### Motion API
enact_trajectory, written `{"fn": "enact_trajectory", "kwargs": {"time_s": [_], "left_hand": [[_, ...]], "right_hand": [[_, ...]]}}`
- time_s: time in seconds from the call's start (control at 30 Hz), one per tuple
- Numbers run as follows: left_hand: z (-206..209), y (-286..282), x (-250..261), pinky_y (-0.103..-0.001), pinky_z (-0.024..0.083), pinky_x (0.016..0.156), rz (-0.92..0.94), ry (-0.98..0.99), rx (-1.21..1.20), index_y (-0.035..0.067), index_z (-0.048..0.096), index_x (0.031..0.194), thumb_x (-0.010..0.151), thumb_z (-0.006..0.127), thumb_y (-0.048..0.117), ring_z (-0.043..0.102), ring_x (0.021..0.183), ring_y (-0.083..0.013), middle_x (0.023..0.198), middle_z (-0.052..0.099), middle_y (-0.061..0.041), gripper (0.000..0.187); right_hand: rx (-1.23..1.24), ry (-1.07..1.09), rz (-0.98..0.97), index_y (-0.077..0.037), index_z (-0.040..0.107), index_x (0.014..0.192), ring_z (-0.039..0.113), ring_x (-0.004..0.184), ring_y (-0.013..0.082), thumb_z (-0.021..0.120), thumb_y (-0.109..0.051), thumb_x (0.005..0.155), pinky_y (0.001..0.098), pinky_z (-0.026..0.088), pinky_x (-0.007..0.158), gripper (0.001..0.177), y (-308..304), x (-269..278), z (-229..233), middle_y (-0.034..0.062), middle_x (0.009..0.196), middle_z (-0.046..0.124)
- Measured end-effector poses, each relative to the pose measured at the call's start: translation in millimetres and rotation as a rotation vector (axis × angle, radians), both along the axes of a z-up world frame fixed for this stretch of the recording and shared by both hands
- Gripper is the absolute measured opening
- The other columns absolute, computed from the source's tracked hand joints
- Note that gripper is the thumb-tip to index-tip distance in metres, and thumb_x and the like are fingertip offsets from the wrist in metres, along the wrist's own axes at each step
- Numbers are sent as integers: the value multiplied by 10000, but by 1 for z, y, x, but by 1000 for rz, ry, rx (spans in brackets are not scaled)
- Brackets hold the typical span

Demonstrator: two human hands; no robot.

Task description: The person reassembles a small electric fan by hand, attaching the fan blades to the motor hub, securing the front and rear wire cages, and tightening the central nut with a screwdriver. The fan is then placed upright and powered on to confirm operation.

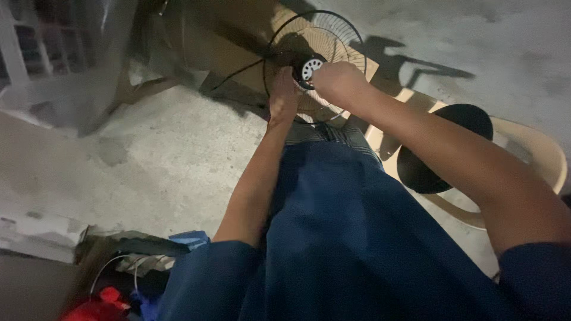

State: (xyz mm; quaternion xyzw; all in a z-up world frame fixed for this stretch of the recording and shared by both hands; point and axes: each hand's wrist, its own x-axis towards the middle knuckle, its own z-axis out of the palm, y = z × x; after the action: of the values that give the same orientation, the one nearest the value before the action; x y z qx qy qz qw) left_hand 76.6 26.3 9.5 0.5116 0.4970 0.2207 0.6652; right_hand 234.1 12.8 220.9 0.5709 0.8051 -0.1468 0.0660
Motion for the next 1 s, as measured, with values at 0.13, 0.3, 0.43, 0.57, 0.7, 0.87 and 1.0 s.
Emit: {"fn": "enact_trajectory", "kwargs": {"time_s": [0.13,0.3,0.43,0.57,0.7,0.87,1.0], "left_hand": [[14,-7,-3,-433,381,1126,-410,693,454,5,480,1421,776,849,225,434,1361,-382,1514,444,-190,775],[20,-2,-12,-427,385,1140,-264,548,512,11,556,1367,821,813,131,462,1359,-380,1493,495,-202,616],[-2,1,-9,-419,394,1134,-227,456,375,2,564,1345,815,783,68,491,1344,-364,1443,525,-200,577],[-28,-12,19,-403,375,1149,-128,232,268,28,501,1400,834,765,106,454,1376,-344,1483,478,-179,630],[-37,-33,29,-387,356,1165,-163,272,188,53,438,1456,853,747,144,418,1408,-324,1524,432,-158,684],[-29,-20,22,-367,332,1185,-247,331,62,85,359,1525,876,725,192,372,1448,-298,1574,374,-131,753],[-10,3,17,-350,313,1201,-446,648,89,110,296,1581,895,708,230,335,1480,-278,1614,327,-110,809]], "right_hand": [[-289,-160,-97,-65,782,844,732,752,328,664,-159,850,438,593,662,151,11,-13,-9,140,812,741],[-512,-364,-120,-74,827,938,752,839,309,662,-109,875,437,623,654,180,28,-26,1,131,915,762],[-565,-202,-394,-22,799,980,750,895,342,667,-242,939,459,607,715,260,42,-20,9,188,966,756],[-641,-119,-491,-31,793,982,727,953,383,724,-378,897,489,581,786,364,51,-21,12,210,994,756],[-479,-19,-477,38,726,1009,722,866,412,606,-442,1020,475,577,738,495,31,-28,15,290,971,690],[251,-269,42,-10,716,1009,704,829,288,755,-129,813,358,577,605,233,-6,-25,12,177,1011,661],[-81,-105,-8,-10,741,899,723,765,331,754,-276,844,431,589,611,272,1,-15,1,181,851,702]]}}
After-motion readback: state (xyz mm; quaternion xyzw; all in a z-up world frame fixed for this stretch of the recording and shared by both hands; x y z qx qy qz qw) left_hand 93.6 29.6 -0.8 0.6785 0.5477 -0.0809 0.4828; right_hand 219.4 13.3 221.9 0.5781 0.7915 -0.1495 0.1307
